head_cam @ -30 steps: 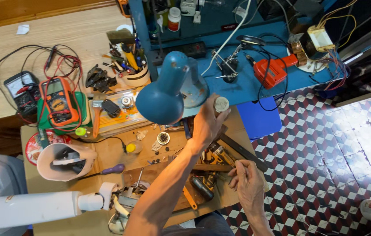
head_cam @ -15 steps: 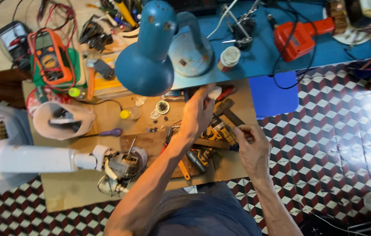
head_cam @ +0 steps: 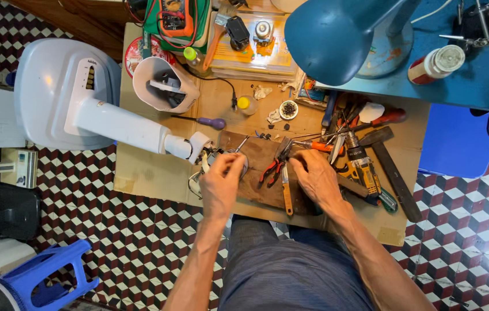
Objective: The person disassembles a small electric motor, removes internal components, and uses pliers, a hammer, and a screwdriver to adjust and reassemble parts. The person repeatedly manipulates the motor housing and internal wiring throughout the clip.
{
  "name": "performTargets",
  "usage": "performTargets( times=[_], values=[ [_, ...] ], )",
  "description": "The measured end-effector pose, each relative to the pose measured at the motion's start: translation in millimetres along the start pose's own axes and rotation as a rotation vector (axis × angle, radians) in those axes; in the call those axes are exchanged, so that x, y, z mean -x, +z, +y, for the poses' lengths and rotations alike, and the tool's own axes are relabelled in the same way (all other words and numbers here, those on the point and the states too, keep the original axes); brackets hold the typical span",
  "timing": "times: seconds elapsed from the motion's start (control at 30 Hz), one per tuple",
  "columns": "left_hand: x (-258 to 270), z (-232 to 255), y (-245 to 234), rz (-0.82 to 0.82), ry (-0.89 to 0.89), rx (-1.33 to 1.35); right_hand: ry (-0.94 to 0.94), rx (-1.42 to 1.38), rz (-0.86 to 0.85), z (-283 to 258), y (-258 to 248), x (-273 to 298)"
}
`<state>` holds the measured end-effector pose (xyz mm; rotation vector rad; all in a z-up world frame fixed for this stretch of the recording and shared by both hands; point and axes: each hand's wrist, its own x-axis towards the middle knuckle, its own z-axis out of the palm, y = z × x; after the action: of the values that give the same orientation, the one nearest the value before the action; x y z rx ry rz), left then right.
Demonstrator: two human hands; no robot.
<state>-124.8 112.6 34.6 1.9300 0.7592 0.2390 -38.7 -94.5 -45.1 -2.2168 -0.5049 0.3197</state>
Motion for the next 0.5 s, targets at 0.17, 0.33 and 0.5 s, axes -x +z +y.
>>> performTargets(
  times=[0.17,0.33,0.5],
  values=[
    [-56,-9,-35,0.02,0.032,-0.071,-0.035,0.475,-0.027,73,46,0],
    [-63,-21,-30,0.001,0.076,-0.077,-0.006,0.447,-0.108,109,67,-12],
    [-67,-41,-18,-0.092,0.11,-0.17,0.144,0.405,-0.208,89,49,-16]
  ],
)
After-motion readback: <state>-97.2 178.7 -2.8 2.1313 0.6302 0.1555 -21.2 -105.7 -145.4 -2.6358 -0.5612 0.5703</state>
